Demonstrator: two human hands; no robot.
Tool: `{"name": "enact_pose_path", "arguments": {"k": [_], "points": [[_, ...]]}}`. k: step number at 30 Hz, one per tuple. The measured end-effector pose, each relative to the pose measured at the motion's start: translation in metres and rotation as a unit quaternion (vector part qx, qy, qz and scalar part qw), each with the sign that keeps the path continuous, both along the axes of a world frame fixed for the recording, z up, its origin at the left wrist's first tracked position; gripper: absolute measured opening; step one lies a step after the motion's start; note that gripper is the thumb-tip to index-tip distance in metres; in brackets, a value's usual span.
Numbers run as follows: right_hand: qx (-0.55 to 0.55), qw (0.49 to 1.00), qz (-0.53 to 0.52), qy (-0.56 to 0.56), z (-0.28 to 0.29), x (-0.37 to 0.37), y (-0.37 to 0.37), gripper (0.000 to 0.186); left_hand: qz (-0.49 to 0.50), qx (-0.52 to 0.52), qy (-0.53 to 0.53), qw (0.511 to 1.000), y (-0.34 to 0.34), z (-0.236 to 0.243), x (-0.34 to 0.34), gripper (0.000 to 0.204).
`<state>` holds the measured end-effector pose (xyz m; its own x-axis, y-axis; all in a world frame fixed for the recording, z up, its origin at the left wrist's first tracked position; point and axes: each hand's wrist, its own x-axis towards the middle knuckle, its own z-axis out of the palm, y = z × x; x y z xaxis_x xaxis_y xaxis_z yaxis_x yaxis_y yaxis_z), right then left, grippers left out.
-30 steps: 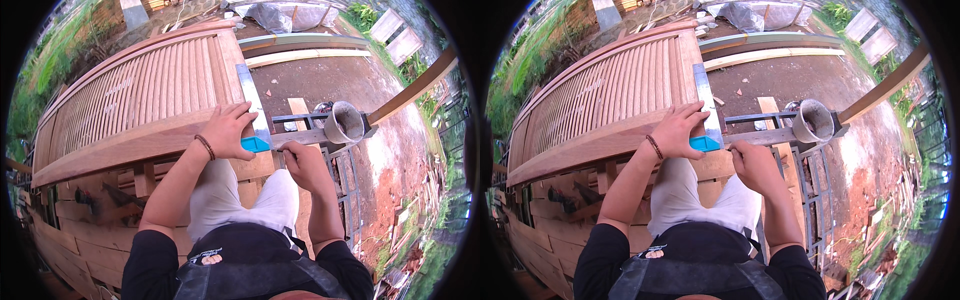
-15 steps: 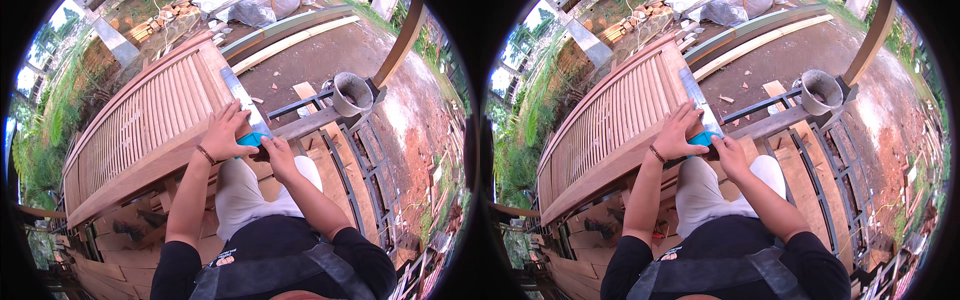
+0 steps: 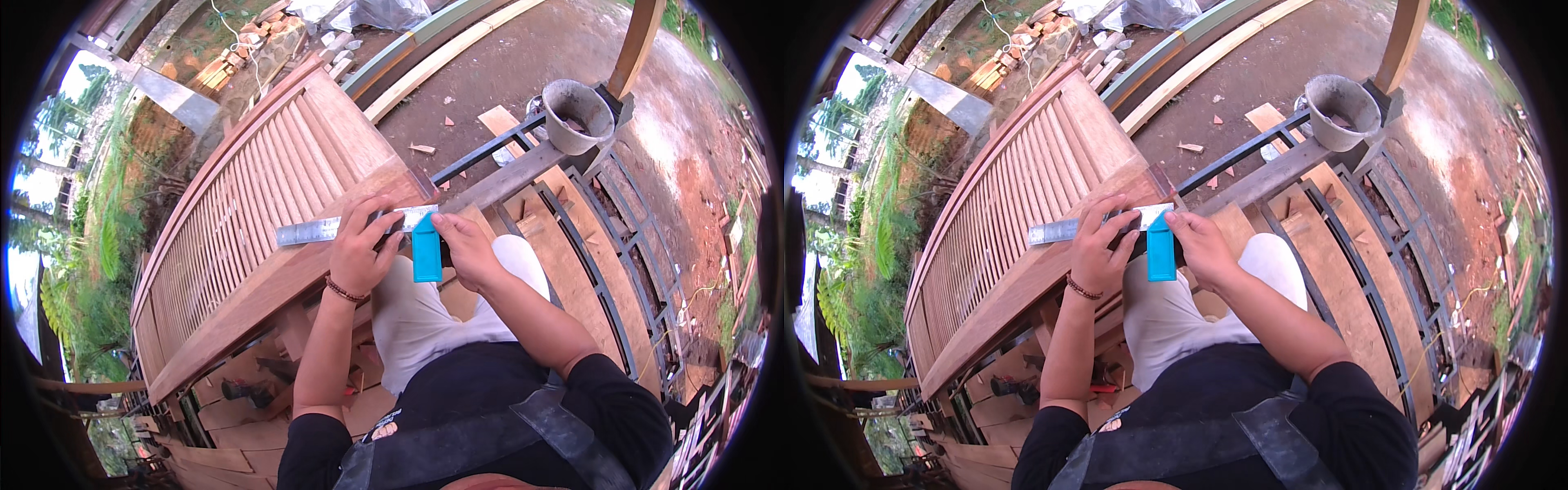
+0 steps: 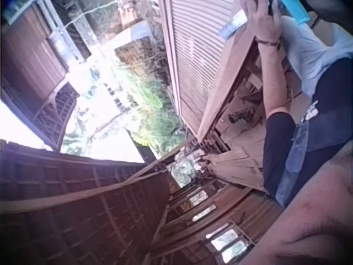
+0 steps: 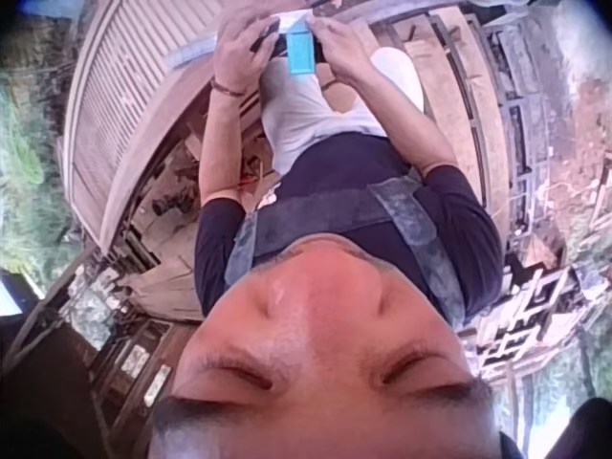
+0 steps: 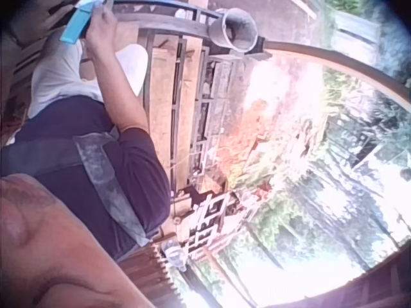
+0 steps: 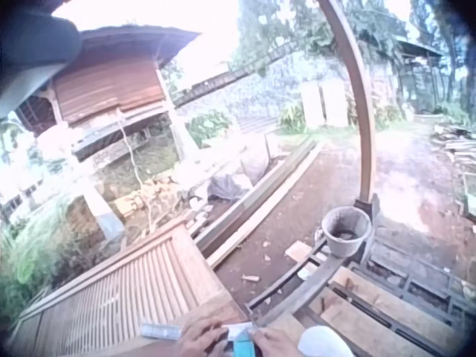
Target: The person measures and marks a wooden slatted panel using a square and pencil, then uses an angle grinder to smooth the edges. Finally, they tap the panel with a hammer to adjust its fit.
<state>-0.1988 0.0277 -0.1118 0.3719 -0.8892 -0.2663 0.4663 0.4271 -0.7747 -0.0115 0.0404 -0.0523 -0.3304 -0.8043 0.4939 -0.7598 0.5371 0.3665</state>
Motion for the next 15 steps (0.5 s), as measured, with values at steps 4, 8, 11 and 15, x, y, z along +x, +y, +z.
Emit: {"name": "enact_pose_path", "arguments": {"k": [4,8,11,15], "points": [[0.020,1.000,0.014,0.016,0.006,0.006,-0.002,0.032,0.032,-0.019,-0.013,0.999,-0.001,-0.006,-0.003,0.025],[0.018,1.000,0.005,-0.003,0.010,0.013,-0.003,0.032,0.031,-0.023,-0.006,0.999,-0.002,-0.009,-0.005,0.025],[0.026,1.000,0.006,-0.003,0.010,0.014,-0.004,0.031,0.031,-0.031,-0.025,0.999,-0.003,-0.009,-0.004,0.025],[0.029,1.000,-0.002,-0.005,0.016,0.016,-0.003,0.031,0.023,-0.007,-0.023,0.999,-0.004,-0.005,0.000,0.026]]}}
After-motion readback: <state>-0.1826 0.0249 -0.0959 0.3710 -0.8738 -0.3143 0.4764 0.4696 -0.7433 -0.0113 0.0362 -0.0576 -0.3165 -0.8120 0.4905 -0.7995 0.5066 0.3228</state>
